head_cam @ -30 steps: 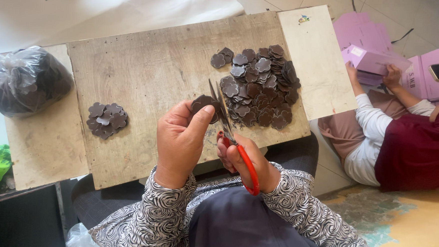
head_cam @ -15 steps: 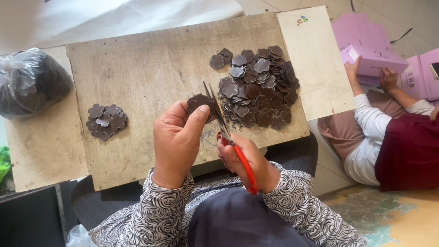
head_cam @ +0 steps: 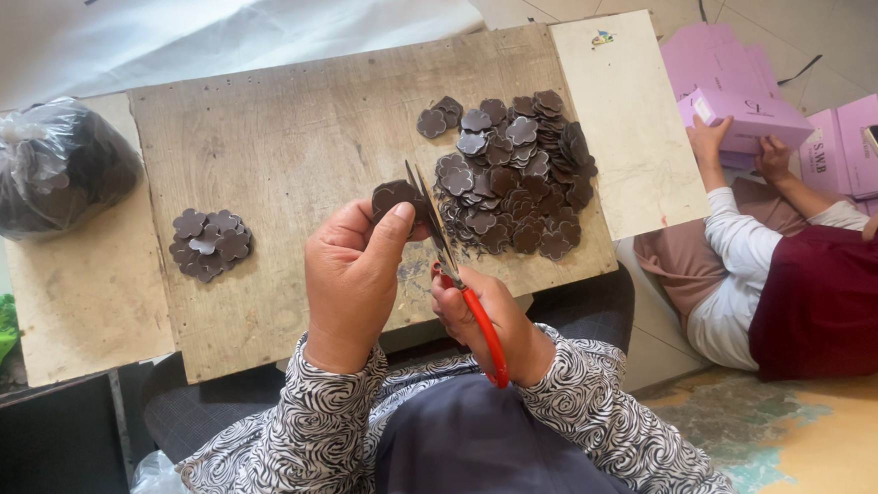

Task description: The person uses red-handled scissors to trim the edges of dark brown flower-shaped cardboard pieces. They hold each piece in the left hand and carefully cut along the perimeter with the right hand, then place the finished piece onto a growing pile on the wooden board.

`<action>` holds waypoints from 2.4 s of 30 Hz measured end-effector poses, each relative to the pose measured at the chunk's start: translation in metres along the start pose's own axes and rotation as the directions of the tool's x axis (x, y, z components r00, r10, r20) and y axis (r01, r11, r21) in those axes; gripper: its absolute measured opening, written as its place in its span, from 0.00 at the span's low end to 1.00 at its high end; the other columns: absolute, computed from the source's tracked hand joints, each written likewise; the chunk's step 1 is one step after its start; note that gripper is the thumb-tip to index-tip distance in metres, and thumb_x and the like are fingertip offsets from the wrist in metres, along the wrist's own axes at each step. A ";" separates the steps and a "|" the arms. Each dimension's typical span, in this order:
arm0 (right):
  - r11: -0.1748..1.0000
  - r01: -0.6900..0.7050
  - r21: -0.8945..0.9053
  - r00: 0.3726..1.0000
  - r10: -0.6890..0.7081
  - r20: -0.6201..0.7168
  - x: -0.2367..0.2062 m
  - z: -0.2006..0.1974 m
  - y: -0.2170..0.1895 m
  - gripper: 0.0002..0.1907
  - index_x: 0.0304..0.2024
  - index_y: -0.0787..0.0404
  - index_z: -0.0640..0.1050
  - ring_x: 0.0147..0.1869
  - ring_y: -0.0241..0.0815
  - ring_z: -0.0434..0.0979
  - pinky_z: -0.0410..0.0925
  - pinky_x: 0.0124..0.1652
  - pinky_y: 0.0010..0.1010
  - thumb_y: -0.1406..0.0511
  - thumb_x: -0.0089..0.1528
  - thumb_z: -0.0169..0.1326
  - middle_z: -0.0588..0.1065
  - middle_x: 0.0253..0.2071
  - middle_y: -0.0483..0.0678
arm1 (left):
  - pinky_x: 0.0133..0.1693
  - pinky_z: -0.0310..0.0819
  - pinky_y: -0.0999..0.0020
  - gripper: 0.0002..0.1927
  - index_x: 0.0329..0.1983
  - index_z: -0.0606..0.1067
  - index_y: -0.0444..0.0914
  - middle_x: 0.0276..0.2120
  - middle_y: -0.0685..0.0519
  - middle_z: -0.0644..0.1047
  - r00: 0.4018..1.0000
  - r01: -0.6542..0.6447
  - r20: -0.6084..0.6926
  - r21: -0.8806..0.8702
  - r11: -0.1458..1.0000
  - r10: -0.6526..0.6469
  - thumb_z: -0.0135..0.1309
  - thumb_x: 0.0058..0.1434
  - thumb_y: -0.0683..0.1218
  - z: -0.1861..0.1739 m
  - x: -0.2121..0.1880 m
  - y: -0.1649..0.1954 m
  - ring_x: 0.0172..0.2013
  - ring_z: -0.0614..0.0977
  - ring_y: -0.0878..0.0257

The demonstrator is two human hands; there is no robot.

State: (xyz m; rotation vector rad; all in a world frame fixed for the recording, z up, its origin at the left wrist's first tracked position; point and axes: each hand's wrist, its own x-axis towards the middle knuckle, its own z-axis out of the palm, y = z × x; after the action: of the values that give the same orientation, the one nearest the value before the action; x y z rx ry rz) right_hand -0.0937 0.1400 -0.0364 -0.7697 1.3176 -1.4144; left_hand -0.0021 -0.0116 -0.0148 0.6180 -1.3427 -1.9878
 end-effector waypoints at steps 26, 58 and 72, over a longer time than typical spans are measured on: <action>1.000 -0.021 0.008 0.998 0.021 0.062 0.001 -0.003 0.003 0.32 0.42 0.59 0.67 0.34 0.30 0.62 0.62 0.34 0.22 0.37 0.66 0.44 0.62 0.34 0.40 | 0.36 0.78 0.76 0.10 0.41 0.80 0.30 0.33 0.52 0.84 0.998 0.059 0.003 0.335 0.940 -0.063 0.54 0.68 0.43 0.004 -0.001 0.013 0.34 0.83 0.71; 0.999 -0.043 0.030 0.999 0.043 -0.016 0.001 -0.001 0.011 0.27 0.44 0.62 0.70 0.29 0.28 0.62 0.59 0.28 0.21 0.44 0.69 0.46 0.65 0.30 0.39 | 0.39 0.78 0.77 0.09 0.42 0.79 0.30 0.36 0.53 0.84 0.999 0.034 -0.027 0.171 0.985 -0.029 0.54 0.69 0.43 0.002 0.000 0.001 0.36 0.83 0.71; 0.998 -0.006 0.057 1.000 0.004 0.031 0.003 -0.005 0.016 0.28 0.46 0.61 0.68 0.33 0.30 0.63 0.62 0.32 0.22 0.42 0.69 0.45 0.64 0.34 0.41 | 0.37 0.78 0.76 0.11 0.44 0.79 0.32 0.34 0.54 0.84 0.999 -0.005 0.037 0.375 0.927 -0.010 0.53 0.69 0.44 0.005 0.001 0.010 0.35 0.83 0.72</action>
State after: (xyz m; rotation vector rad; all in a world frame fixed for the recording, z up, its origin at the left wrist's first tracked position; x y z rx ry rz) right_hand -0.0955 0.1403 -0.0539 -0.7475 1.2495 -1.4246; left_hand -0.0034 -0.0123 -0.0036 0.7566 -1.7662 -1.7608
